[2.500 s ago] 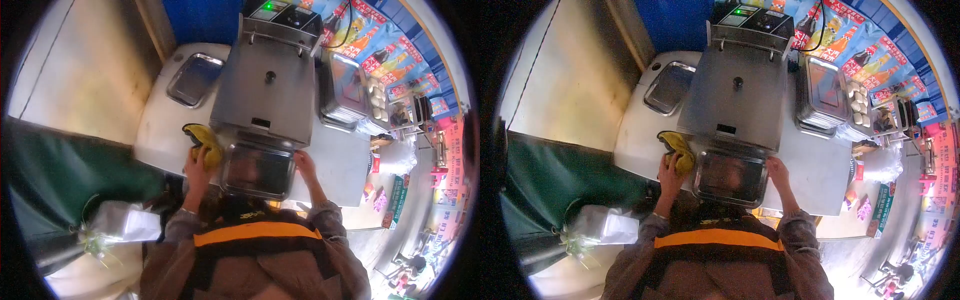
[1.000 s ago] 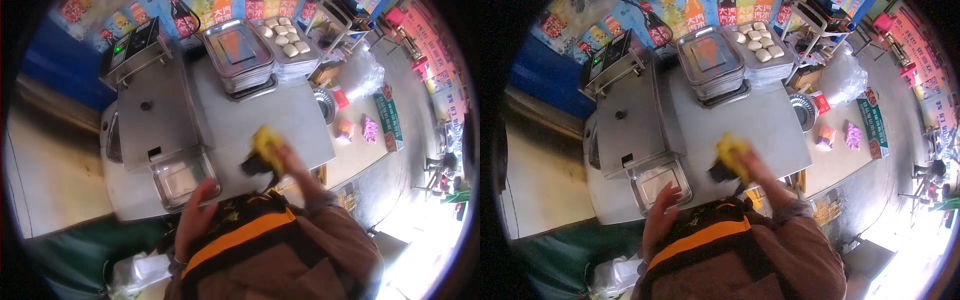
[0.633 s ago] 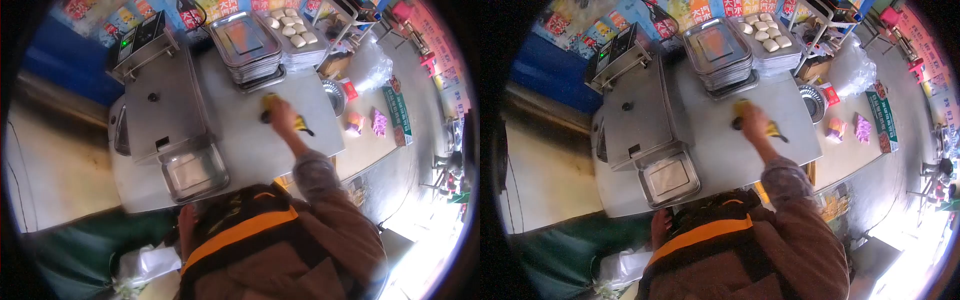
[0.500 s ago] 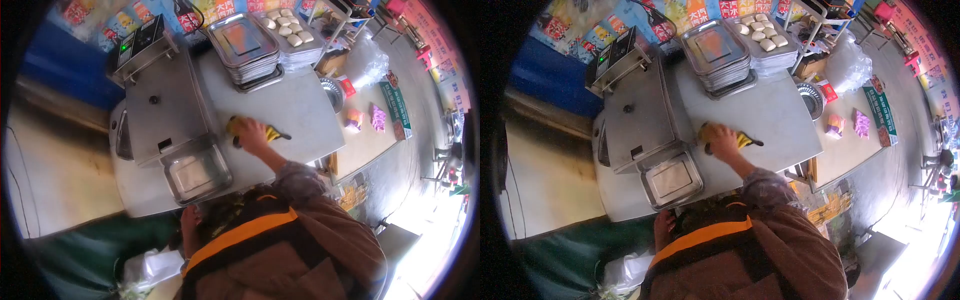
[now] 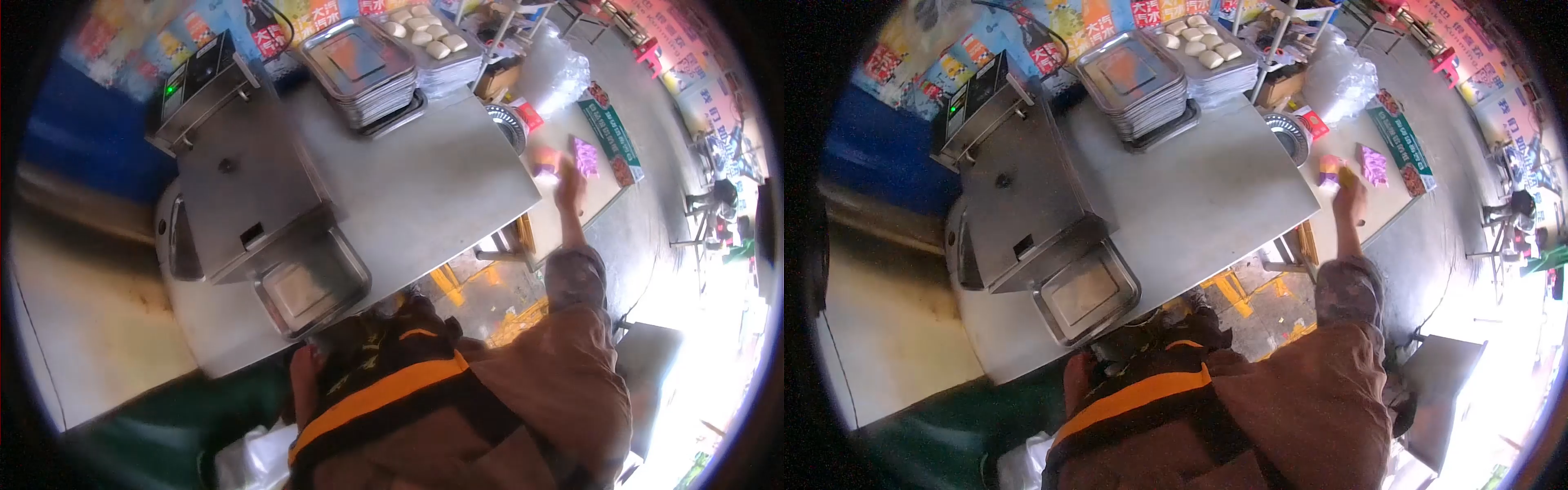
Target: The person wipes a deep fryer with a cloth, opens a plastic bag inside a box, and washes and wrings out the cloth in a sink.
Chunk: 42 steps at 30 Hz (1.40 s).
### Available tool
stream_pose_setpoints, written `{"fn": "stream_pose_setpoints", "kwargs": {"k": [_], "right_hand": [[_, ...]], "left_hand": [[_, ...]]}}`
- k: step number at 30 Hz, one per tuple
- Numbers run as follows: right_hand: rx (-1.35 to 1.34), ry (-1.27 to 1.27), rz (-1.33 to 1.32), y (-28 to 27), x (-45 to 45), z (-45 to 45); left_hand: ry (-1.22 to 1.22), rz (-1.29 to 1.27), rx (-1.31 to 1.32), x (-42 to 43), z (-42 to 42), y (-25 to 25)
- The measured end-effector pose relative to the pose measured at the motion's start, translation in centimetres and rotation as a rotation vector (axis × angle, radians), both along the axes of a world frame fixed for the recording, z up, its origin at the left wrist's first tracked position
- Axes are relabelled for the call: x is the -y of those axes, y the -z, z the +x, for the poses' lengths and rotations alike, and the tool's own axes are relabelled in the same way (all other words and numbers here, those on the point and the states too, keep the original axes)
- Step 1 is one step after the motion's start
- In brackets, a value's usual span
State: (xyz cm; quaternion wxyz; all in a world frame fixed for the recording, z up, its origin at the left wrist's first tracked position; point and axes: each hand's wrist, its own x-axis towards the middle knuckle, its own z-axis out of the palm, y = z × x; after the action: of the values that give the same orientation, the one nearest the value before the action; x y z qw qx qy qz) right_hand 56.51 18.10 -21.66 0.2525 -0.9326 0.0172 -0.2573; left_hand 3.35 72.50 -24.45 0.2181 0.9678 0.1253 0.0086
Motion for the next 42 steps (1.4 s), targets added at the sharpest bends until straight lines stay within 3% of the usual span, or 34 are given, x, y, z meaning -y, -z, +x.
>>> {"fn": "stream_pose_setpoints", "kwargs": {"k": [1,2,3,4,5,6,7,8,9,10,11,13,14,15,16,17,18,19,22,23,25,28,29,31,32,34,35,37,39,41,42], "right_hand": [[0.112,-0.1,-0.191,0.7,-1.4,1.2],[-0.01,0.0,-0.235,-0.2,-5.6,0.8],[-0.231,-0.042,-0.381,-1.5,-9.6,0.0],[-0.269,-0.154,-0.404,3.8,-12.0,1.0],[-0.047,-0.248,-0.555,3.5,-17.5,-1.6],[-0.156,-0.287,-0.333,2.7,-21.8,-4.9],[0.0,-0.367,-0.346,5.0,-24.9,-8.3],[-0.371,-0.408,-0.449,6.0,-27.8,-12.0],[-0.157,-0.487,-0.333,5.0,-29.6,-17.0],[-0.238,-0.576,-0.246,0.2,-30.1,-21.0],[-0.107,-0.568,-0.243,1.9,-29.4,-21.6],[-0.156,-0.535,-0.437,4.5,-27.1,-18.1],[-0.225,-0.456,-0.506,6.7,-26.0,-15.0],[-0.077,-0.388,-0.688,5.5,-24.5,-11.6],[0.1,-0.255,-0.595,6.8,-22.7,-7.8],[0.177,-0.278,-0.502,8.2,-20.2,-3.5],[-0.068,-0.24,-0.336,4.9,-19.8,-1.9],[-0.08,-0.178,-0.401,2.1,-20.4,-2.1],[-0.654,-0.25,-0.387,0.3,-24.8,-9.3],[-0.537,-0.341,-0.488,2.2,-25.8,-13.1],[-0.121,-0.533,-0.385,0.8,-26.1,-20.6],[-0.146,-0.547,-0.183,0.2,-25.2,-18.7],[-0.113,-0.527,-0.262,0.7,-24.6,-16.6],[-0.139,-0.476,-0.326,2.6,-23.0,-9.5],[-0.205,-0.439,-0.307,3.3,-22.3,-6.7],[-0.051,-0.353,-0.371,2.4,-22.5,-5.0],[-0.252,-0.312,-0.251,2.6,-22.9,-5.3],[-0.462,-0.409,-0.432,-0.2,-23.8,-10.9],[-0.139,-0.547,-0.715,1.6,-23.3,-17.3],[-0.391,-0.556,-0.474,-0.1,-22.7,-20.2],[-0.403,-0.544,-0.489,-1.0,-22.8,-20.1]], "left_hand": [[-0.024,-0.073,-0.007,0.1,-0.2,0.2],[-0.049,-0.143,-0.013,0.5,0.3,-0.4],[-0.238,-0.415,-0.096,0.9,0.9,-1.3],[-0.431,-0.685,-0.178,2.0,2.7,-4.3],[-0.628,-0.955,-0.263,2.7,3.7,-5.9],[-0.665,-1.023,-0.222,2.8,3.6,-5.9],[-0.7,-1.092,-0.182,2.9,3.5,-5.7],[-0.736,-1.166,-0.142,3.0,3.4,-5.5],[-0.712,-1.207,-0.119,2.9,3.4,-5.4],[-0.691,-1.248,-0.094,2.8,3.4,-5.2],[-0.676,-1.289,-0.064,2.7,3.3,-4.9],[-0.501,-0.839,-0.003,1.7,0.3,-0.9],[-0.512,-0.777,-0.017,1.5,-0.4,-0.9],[-0.524,-0.715,-0.033,1.2,-1.2,-0.8],[-0.635,-0.826,-0.077,1.7,-1.0,-2.7],[-0.742,-0.937,-0.123,1.7,-1.1,-3.8],[-0.656,-0.837,-0.056,1.3,-2.1,-2.8],[-0.569,-0.741,0.001,1.1,-3.9,-1.0],[-0.399,-0.523,-0.034,1.0,-5.3,0.1],[-0.361,-0.455,-0.066,1.1,-5.0,-0.1],[-0.575,-0.69,-0.101,1.9,-2.9,-2.5],[-0.787,-0.956,-0.061,2.6,0.1,-5.2],[-0.845,-1.035,-0.032,2.8,0.6,-5.5],[-0.69,-0.861,-0.048,2.2,0.7,-5.6],[-0.689,-0.851,-0.047,2.0,0.7,-6.0],[-0.759,-0.918,-0.032,2.1,1.2,-7.2],[-0.832,-0.997,-0.019,2.3,1.4,-7.7],[-0.848,-0.994,-0.002,1.9,0.9,-7.4],[-0.855,-0.928,-0.008,1.5,0.1,-6.1],[-0.852,-0.779,-0.04,1.3,-1.1,-4.2],[-0.84,-0.807,-0.056,1.1,-1.4,-3.9]]}}
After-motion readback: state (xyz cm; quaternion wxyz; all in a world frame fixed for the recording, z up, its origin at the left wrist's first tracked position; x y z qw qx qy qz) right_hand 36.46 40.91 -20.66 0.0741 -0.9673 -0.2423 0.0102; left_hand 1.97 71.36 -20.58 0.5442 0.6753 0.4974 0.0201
